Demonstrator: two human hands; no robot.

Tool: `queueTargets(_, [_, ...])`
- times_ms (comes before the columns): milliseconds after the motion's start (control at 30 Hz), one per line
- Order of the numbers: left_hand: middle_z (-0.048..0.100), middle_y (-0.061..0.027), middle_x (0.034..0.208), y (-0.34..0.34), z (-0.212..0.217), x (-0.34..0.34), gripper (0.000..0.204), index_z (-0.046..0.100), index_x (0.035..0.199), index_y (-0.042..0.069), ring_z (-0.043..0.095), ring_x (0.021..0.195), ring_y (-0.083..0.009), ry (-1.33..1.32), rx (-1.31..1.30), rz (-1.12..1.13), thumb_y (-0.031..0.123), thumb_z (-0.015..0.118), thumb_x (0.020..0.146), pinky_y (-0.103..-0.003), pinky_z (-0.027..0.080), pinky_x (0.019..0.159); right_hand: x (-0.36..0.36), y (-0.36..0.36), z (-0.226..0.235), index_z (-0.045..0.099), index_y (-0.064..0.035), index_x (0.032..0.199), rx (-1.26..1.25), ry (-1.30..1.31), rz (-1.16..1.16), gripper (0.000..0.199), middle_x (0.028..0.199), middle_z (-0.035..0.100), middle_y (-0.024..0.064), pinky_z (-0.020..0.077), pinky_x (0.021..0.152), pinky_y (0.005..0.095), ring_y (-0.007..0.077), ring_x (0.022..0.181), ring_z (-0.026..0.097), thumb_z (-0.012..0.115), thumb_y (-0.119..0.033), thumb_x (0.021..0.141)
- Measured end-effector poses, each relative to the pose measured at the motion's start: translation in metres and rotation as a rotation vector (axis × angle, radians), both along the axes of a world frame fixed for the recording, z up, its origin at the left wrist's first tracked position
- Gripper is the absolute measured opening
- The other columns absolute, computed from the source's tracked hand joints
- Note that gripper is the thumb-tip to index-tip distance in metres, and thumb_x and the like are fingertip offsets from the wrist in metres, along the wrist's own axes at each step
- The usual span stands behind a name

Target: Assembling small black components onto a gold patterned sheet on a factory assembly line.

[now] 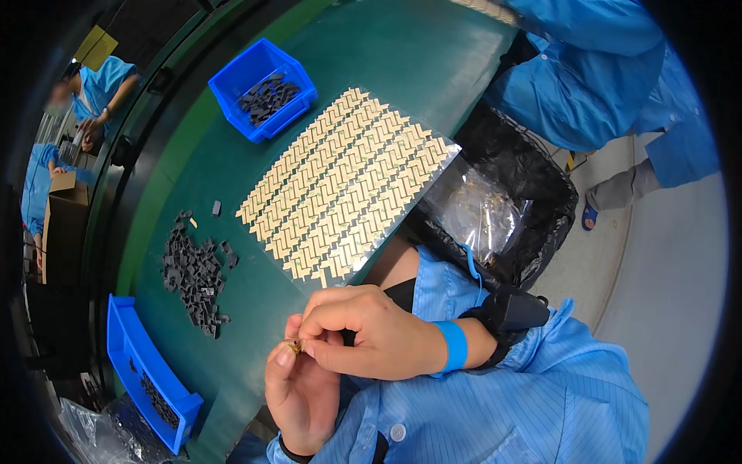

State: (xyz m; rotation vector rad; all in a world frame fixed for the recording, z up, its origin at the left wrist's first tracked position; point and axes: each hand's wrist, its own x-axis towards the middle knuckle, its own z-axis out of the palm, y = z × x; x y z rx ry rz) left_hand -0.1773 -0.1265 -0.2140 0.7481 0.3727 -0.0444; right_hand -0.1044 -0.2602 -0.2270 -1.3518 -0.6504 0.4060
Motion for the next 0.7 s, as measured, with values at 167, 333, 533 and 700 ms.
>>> queueTargets(167, [0.049,-0.0104,0.122,0.007,-0.006,-0.001,0.019,0.062,0.09,0.0,0.048,0.108,-0.0221,-0.042,0.103,0.103,0.017,0.054,0.087,-0.038,0.038,0.095,0.024,-0.023,-0.004,0.058,-0.0018,0.073,-0.058,-0.205,-0.217,0.007,0.071,0.055,0.0062,0.0408,0.057,0.027,0.0162,0.063,0.052,0.061,0.003,0.07])
queueTargets(333, [0.049,-0.0185,0.115,0.025,-0.009,-0.004,0.011,0.063,0.086,-0.004,0.049,0.103,-0.0284,-0.358,1.103,0.252,0.006,0.059,0.081,-0.041,0.038,0.09,0.063,-0.136,-0.008,0.053,0.0001,0.061,-1.086,-0.631,-0.581,0.018,0.063,0.05,0.0146,0.0391,0.05,0.0381,0.0307,0.058,0.053,0.058,-0.014,0.071])
queueTargets(533, [0.052,-0.0082,0.096,0.038,-0.012,-0.007,0.008,0.067,0.082,0.01,0.048,0.094,-0.0243,-0.866,1.973,0.328,0.009,0.065,0.075,-0.045,0.038,0.087,0.064,-0.14,-0.024,0.059,-0.0039,0.08,-1.054,-0.817,-0.642,0.007,0.066,0.058,0.0109,0.0454,0.057,0.0384,0.0307,0.063,0.058,0.059,-0.007,0.074])
queueTargets(700, [0.051,0.0019,0.089,0.037,-0.014,0.0,0.009,0.069,0.081,0.02,0.048,0.09,-0.0153,-1.167,2.152,0.428,0.016,0.066,0.073,-0.042,0.037,0.092,0.034,-0.059,0.015,0.064,-0.0008,0.084,-0.263,-0.068,0.003,0.008,0.087,0.061,0.0091,0.044,0.073,0.029,0.0192,0.083,0.059,0.062,-0.008,0.083])
